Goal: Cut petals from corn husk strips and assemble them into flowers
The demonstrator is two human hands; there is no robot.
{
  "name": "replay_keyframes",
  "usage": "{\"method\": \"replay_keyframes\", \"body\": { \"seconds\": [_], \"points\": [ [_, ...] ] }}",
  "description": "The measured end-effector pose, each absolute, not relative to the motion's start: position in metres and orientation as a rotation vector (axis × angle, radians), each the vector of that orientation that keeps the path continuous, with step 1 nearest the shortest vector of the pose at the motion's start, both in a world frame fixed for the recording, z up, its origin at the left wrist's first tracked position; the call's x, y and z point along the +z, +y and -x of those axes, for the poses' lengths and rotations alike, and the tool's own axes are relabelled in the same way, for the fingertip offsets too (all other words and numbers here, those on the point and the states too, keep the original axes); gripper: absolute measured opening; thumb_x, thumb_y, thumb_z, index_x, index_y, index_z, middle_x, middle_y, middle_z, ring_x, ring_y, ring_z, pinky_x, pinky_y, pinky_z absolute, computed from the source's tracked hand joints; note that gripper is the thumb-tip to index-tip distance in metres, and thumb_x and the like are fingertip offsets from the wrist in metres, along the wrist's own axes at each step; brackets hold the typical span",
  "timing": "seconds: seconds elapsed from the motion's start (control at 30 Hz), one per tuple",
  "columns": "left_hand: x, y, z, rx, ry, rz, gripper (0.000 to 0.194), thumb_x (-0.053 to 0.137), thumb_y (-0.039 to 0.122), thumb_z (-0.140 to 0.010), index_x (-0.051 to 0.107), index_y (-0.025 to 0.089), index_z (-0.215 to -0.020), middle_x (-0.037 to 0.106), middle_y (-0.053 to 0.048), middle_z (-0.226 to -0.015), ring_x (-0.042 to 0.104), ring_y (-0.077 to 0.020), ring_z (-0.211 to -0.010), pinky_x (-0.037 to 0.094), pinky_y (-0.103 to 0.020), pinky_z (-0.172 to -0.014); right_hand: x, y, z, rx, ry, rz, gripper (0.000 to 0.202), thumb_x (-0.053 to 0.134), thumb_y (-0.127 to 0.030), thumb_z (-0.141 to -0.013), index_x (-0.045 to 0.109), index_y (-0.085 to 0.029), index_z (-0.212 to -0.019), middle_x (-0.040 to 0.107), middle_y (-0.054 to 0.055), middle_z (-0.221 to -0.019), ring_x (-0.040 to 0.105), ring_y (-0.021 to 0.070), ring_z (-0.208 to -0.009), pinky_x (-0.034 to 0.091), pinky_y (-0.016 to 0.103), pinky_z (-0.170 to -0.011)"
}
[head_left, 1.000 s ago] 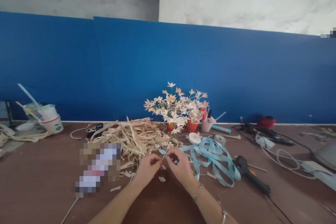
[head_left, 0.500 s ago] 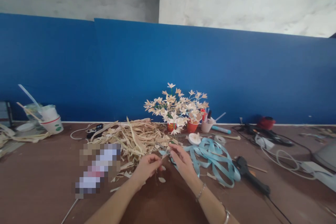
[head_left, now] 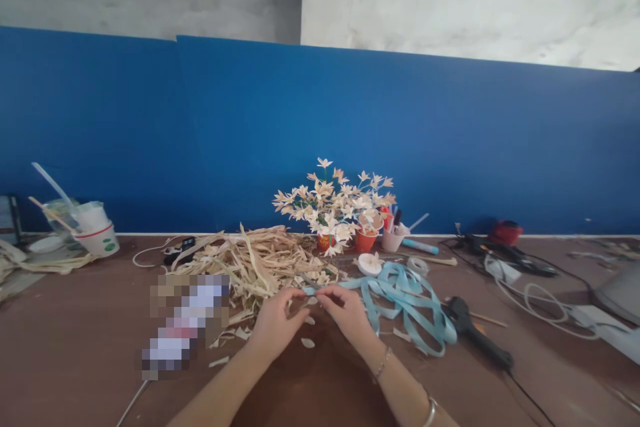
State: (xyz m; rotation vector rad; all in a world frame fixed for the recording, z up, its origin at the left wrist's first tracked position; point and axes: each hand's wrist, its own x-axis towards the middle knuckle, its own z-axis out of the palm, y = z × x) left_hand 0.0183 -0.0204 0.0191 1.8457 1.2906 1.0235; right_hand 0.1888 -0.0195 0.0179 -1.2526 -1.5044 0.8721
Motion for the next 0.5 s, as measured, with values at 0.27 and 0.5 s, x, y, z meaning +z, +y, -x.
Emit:
{"method": "replay_keyframes", "body": {
  "seconds": [0.27,0.5],
  "points": [
    [0.015,-0.027,-0.019,1.039,1.357,-2.199,0.017,0.052,0.02,-0.078,0.064,0.022,-0.09,0.069,-0.003,-0.089,0.063,-0.0189,-0.083,0.046,-0.028,-0.076,0.008,-0.019,-0.185,0.995,-1.433,1.211,0.022,0.062,-0.037,-0.071,0.07,-0.016,-0.074,0.07,0.005,-0.074,0.062,0.0193,-0.071,0.047,0.029,-0.066],
    [0.017,-0.024,-0.022,1.036,1.309,-1.991,0.016,0.049,0.018,-0.076,0.065,0.019,-0.078,0.069,-0.002,-0.074,0.064,-0.0154,-0.068,0.047,-0.022,-0.066,0.009,-0.019,-0.184,0.966,-1.442,1.227,0.019,0.063,-0.032,-0.07,0.07,-0.016,-0.079,0.07,0.006,-0.079,0.062,0.0198,-0.075,0.047,0.03,-0.07]
  ]
}}
